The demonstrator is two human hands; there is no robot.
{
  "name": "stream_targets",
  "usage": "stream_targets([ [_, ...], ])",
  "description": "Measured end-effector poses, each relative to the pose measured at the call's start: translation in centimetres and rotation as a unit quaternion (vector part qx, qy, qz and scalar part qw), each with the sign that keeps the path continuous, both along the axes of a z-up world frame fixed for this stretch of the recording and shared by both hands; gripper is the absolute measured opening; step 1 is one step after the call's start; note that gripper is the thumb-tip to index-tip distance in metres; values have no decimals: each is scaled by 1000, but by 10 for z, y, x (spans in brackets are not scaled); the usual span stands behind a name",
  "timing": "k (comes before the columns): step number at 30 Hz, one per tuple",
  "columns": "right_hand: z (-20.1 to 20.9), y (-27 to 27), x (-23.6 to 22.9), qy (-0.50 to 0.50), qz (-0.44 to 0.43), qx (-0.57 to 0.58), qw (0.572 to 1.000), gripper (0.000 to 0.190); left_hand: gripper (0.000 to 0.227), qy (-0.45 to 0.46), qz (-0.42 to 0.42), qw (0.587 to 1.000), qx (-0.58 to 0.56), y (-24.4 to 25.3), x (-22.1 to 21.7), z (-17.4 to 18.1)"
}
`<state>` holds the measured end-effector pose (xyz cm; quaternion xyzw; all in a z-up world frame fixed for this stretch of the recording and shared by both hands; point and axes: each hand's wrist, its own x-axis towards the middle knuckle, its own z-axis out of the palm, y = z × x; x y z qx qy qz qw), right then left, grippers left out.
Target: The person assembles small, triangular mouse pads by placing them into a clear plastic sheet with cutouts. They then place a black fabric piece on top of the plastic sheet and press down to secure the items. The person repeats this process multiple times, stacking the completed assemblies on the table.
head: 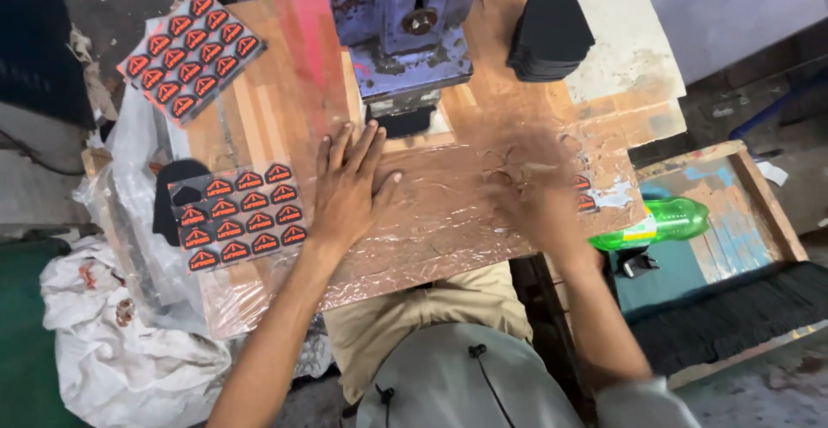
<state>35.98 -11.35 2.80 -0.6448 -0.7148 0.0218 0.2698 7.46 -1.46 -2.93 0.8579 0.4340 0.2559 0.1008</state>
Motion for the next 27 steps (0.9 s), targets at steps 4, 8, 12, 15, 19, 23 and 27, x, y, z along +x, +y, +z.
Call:
stream_targets([
  [4, -20, -80, 134, 227, -282, -144, 921, 75, 67, -2, -6, 1000, 6, 3, -2, 3],
  [8, 31, -108, 130, 103, -259, -70, 958, 17, 68, -4, -5, 1000, 3, 2, -1, 2],
  [12, 122, -56, 16, 166, 74, -83, 980, 12, 66, -3, -5, 1000, 2, 0, -1, 6],
  [15, 126, -2, -54, 259, 144, -80, 952, 20, 61, 3, 1, 1000, 1, -5, -3, -1],
  [19, 11, 76, -101, 410, 197, -192, 869, 27, 66, 39, -2, 999, -5, -7, -4, 0],
  [23, -58, 99, -79, 508, 98, -250, 818, 29, 61, 68, -2, 997, -20, -3, -2, -7],
  [27, -60, 115, -65, 590, -3, -162, 791, 32, 61, 25, -7, 999, -19, -3, -3, -1],
])
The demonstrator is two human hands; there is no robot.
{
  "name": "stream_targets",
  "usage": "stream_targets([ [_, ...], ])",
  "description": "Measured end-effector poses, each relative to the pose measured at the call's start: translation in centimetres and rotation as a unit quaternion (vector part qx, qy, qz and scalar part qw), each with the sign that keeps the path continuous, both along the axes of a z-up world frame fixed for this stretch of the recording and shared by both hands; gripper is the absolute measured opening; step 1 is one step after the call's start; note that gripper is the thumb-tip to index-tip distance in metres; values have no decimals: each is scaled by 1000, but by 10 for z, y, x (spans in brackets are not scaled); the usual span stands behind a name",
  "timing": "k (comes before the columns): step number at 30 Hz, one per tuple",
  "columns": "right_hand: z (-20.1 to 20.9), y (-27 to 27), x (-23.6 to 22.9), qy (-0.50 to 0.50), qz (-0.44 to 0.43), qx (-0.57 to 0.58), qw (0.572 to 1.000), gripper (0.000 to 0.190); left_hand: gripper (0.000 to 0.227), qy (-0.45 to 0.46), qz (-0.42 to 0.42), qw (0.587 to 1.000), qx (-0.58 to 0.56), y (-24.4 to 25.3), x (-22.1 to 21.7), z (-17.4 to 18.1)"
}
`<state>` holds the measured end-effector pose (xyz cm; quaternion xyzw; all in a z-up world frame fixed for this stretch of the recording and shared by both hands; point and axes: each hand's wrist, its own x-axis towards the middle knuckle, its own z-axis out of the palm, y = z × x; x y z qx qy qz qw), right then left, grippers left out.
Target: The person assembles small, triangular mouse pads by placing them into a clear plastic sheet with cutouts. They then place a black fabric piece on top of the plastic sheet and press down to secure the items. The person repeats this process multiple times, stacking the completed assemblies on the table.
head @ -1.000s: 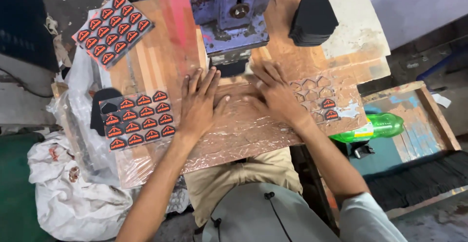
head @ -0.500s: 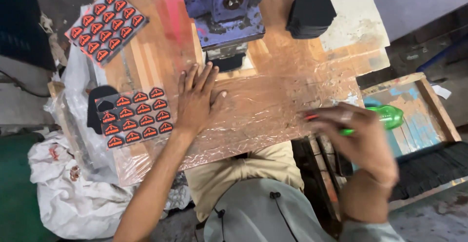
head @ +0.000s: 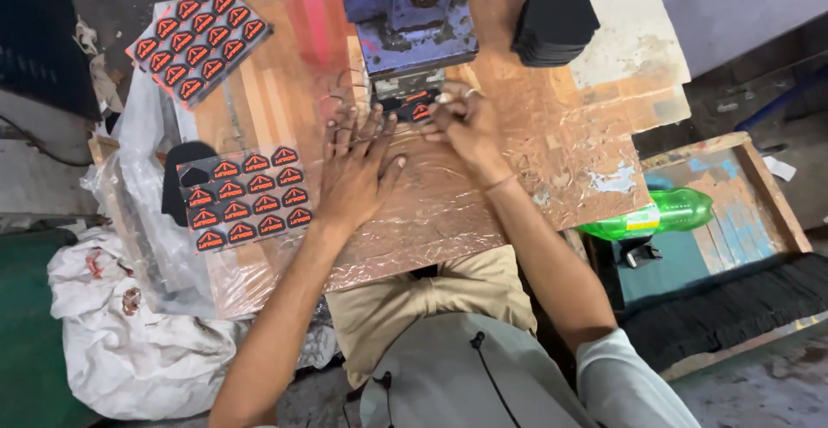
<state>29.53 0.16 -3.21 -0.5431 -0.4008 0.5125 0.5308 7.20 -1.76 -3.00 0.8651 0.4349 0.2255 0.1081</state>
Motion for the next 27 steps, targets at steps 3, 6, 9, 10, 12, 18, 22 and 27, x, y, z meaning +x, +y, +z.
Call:
stream_targets([
  [3, 5, 2, -2, -30, 5, -13, 999, 32, 61, -8, -3, 1000, 13, 2, 2, -3],
  [6, -1, -11, 4, -81, 12, -7, 997, 30, 61, 7, 10, 1000, 0, 2, -1, 7],
  [9, -3, -13, 2, -113, 19, 7, 993, 29, 60, -42, 3, 999, -27, 0, -3, 11],
  [10, -1, -15, 0, -112, 19, 7, 993, 29, 60, -41, 4, 999, -27, 0, -3, 12],
  [12, 5, -15, -6, -142, -6, 18, 990, 28, 60, -28, 37, 993, -112, 3, -2, 17],
  [18, 12, -16, -11, -166, -29, 29, 985, 27, 65, -16, 28, 999, 4, 3, 1, 7],
  [22, 13, -17, -12, -172, -27, 31, 984, 28, 64, -23, 26, 999, 4, 5, 2, 7],
  [27, 9, -20, -12, -188, -25, 31, 981, 28, 65, -26, 24, 999, -3, 0, 2, 7],
])
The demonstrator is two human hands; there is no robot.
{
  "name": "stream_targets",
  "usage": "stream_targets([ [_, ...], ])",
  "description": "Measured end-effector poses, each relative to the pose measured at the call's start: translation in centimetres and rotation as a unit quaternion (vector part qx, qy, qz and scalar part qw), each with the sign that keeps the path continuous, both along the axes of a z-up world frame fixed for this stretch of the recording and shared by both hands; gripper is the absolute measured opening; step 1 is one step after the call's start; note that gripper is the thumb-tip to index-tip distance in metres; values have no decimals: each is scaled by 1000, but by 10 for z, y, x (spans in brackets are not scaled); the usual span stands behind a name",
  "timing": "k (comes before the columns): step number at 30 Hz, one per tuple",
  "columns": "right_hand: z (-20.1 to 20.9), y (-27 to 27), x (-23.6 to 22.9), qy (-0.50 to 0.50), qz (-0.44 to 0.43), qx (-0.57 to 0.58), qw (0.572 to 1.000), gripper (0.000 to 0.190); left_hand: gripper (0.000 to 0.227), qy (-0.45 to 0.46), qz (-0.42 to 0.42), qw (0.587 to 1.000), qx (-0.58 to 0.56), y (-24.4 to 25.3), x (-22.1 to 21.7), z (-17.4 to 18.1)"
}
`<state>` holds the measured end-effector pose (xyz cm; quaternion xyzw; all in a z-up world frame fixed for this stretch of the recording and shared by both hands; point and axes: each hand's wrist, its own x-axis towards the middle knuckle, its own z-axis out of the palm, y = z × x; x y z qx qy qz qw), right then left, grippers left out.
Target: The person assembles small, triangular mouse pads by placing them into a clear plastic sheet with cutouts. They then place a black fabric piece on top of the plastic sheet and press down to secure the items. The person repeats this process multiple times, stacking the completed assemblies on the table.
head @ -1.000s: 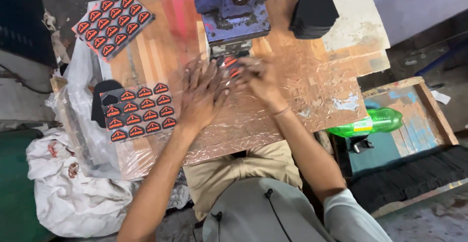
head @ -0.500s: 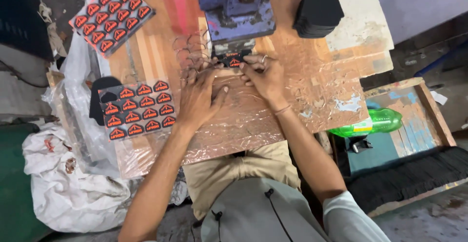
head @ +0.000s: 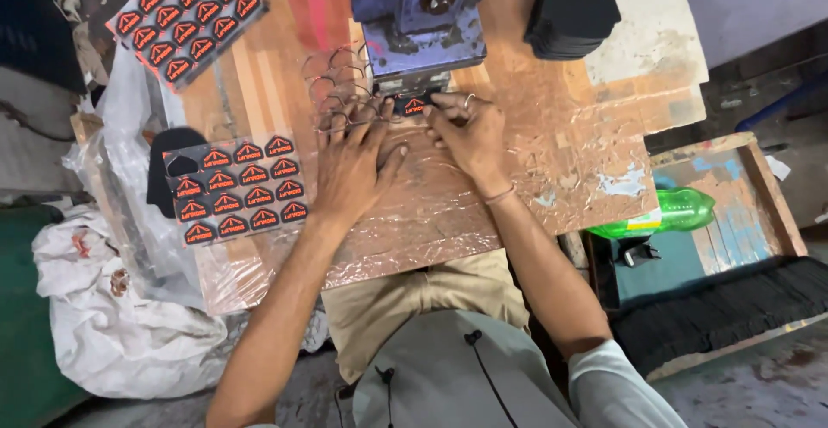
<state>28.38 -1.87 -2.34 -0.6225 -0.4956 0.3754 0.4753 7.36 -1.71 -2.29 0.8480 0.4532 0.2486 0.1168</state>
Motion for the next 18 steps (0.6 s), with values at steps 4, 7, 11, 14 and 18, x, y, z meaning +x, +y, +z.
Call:
stream_targets([
  [4, 2, 4, 0, 17, -4, 3, 1000, 30, 66, 4, 6, 1000, 3, 5, 3, 3],
  [7, 4, 2, -1, 13, -7, -3, 1000, 30, 66, 0, 6, 1000, 2, 4, 2, 3],
  [11, 3, -9, 12, -31, 38, 34, 998, 27, 65, 0, -14, 999, 29, 4, -11, 17],
  [14, 16, -39, 28, -72, 97, 41, 992, 27, 49, -53, 14, 998, 27, -2, -52, 38],
  [18, 35, -87, 49, -81, 84, -44, 992, 27, 60, -70, 185, 976, 87, -4, -173, 22],
])
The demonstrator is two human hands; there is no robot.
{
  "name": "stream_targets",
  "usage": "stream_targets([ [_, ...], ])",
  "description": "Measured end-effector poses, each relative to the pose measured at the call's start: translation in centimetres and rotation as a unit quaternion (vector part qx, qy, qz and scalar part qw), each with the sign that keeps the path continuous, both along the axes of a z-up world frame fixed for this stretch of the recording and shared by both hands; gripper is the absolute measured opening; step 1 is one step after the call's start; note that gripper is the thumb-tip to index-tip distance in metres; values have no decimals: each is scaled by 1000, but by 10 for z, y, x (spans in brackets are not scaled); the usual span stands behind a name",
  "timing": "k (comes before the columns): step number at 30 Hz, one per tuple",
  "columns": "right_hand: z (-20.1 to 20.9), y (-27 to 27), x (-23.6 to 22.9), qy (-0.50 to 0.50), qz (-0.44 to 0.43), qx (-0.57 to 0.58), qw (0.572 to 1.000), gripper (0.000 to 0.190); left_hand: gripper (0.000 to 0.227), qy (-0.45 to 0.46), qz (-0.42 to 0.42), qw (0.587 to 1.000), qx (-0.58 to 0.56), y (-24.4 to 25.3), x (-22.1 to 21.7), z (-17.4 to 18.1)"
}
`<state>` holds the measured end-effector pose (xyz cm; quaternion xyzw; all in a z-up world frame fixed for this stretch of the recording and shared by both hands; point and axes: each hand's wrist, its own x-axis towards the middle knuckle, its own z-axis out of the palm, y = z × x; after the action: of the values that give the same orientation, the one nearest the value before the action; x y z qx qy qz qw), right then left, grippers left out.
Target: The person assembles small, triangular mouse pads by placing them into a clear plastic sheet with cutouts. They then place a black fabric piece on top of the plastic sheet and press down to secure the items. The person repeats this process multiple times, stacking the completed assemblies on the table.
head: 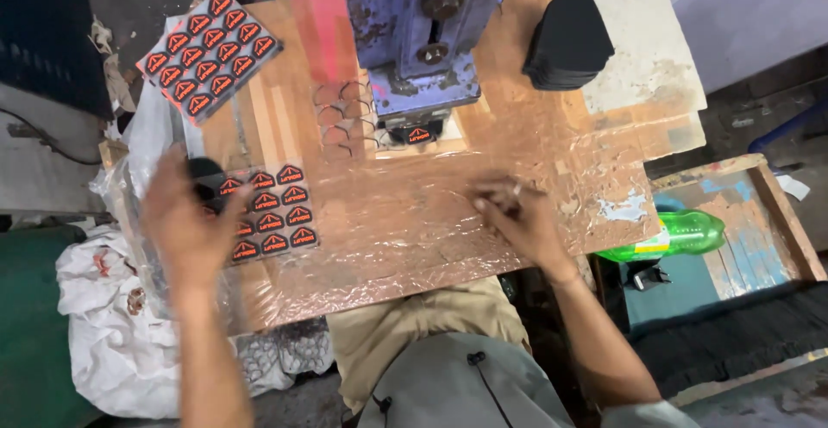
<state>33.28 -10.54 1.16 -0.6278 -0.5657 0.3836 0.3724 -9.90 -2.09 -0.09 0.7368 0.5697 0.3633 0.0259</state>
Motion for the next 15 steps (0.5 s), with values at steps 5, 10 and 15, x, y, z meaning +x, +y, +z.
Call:
stream_targets([
  [5, -16, -23, 1, -26, 0, 29, 999, 26, 43, -91, 124, 938, -312, -42, -64, 5],
  [10, 27, -14, -44, 20, 85, 59, 994, 51, 38, -178, 33, 951, -250, -100, 5, 66],
  [15, -8, -5, -62, 215, 110, -4, 971, 51, 43, -355, -124, 883, -281, -89, 91, 74],
])
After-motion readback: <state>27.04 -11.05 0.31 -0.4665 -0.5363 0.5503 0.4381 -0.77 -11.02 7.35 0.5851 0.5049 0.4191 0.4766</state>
